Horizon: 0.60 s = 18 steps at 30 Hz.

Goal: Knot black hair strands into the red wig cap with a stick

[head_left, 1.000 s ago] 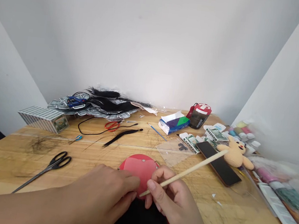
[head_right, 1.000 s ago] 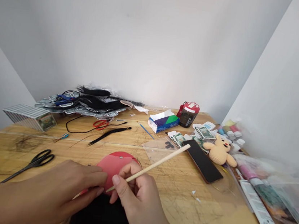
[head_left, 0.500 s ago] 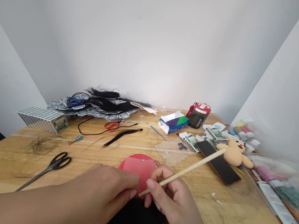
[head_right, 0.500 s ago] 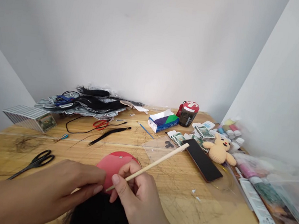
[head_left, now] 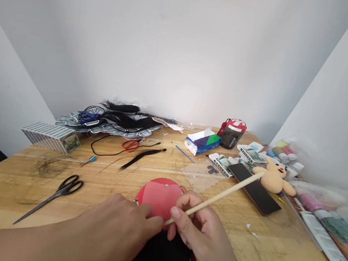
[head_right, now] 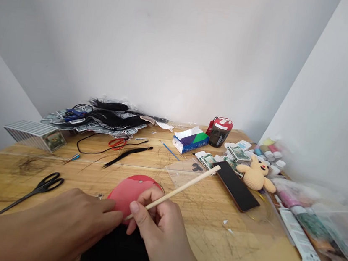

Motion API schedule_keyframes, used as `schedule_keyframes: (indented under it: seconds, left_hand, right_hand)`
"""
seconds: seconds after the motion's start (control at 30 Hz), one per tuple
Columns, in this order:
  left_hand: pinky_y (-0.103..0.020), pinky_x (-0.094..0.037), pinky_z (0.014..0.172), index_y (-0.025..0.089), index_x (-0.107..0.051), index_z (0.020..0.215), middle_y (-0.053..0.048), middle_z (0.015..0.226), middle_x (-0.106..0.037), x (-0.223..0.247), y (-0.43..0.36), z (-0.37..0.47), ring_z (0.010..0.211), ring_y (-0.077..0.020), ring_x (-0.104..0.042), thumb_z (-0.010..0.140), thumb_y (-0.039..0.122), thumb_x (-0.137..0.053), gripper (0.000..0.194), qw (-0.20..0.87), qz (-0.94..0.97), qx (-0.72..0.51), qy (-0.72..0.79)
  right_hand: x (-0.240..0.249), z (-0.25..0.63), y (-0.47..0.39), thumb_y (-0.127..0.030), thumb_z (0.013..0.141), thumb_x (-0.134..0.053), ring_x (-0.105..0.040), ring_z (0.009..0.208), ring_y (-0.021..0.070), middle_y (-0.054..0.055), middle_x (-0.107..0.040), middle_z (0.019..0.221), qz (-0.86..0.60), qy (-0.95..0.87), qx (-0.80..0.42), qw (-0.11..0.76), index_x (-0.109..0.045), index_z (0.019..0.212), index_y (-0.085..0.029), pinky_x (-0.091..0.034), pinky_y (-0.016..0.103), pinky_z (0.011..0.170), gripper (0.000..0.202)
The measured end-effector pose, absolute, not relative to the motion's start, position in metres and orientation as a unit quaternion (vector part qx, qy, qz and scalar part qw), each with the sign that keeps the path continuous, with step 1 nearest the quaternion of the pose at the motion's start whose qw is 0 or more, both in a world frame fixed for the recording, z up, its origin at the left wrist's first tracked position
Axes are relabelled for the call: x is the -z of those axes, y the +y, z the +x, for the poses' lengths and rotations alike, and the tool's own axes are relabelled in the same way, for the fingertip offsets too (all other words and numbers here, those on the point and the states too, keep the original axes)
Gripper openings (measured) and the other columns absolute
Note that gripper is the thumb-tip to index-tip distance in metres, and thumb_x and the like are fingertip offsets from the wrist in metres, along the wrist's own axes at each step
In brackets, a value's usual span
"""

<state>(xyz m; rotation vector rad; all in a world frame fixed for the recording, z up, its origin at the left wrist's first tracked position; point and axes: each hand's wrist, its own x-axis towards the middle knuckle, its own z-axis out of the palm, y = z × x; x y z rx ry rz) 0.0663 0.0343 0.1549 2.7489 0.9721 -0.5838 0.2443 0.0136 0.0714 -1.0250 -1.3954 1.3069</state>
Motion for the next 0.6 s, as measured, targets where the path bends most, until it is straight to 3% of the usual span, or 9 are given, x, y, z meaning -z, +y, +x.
schedule_keyframes:
  seconds: [0.07, 0.17, 0.33, 0.6]
  left_hand:
    - [-0.030, -0.053, 0.063, 0.025, -0.064, 0.100, -0.002, 0.089, -0.075, -0.154, 0.032, 0.065, 0.073, -0.0244, -0.074, 0.081, 0.002, -0.056, 0.031, 0.086, 0.925, 0.172, 0.328]
    - [-0.027, -0.053, 0.075, 0.026, -0.064, 0.099, -0.003, 0.092, -0.073, -0.146, 0.029, 0.057, 0.085, -0.0219, -0.072, 0.086, 0.016, -0.064, 0.017, 0.102, 0.938, 0.048, 0.328]
    - [-0.030, -0.052, 0.089, 0.026, -0.066, 0.097, -0.006, 0.107, -0.072, -0.127, 0.027, 0.041, 0.101, -0.0230, -0.068, 0.093, 0.033, -0.061, 0.009, 0.137, 0.947, -0.097, 0.274]
    - [-0.026, -0.045, 0.105, 0.026, -0.067, 0.094, -0.004, 0.123, -0.073, -0.104, 0.033, 0.007, 0.115, -0.0191, -0.065, 0.099, 0.023, -0.054, 0.015, 0.222, 0.938, -0.220, 0.150]
  right_hand:
    - [-0.072, 0.244, 0.013, -0.053, 0.095, -0.057, -0.041, 0.052, 0.0107, -0.002, -0.059, 0.065, -0.419, -0.566, -0.536, 0.466, -0.056, 0.073, -0.021, -0.031, 0.025, 0.051, 0.039]
    - [-0.072, 0.244, 0.012, -0.055, 0.095, -0.057, -0.039, 0.050, 0.0102, -0.003, -0.058, 0.063, -0.420, -0.558, -0.546, 0.462, -0.055, 0.075, -0.021, -0.030, 0.025, 0.051, 0.039]
    - [-0.073, 0.245, 0.011, -0.057, 0.094, -0.058, -0.041, 0.052, 0.0106, -0.004, -0.059, 0.064, -0.421, -0.553, -0.557, 0.456, -0.056, 0.080, -0.021, -0.031, 0.025, 0.052, 0.039]
    - [-0.074, 0.246, 0.012, -0.060, 0.092, -0.058, -0.040, 0.054, 0.0102, -0.003, -0.058, 0.065, -0.423, -0.542, -0.570, 0.450, -0.054, 0.080, -0.020, -0.028, 0.025, 0.051, 0.043]
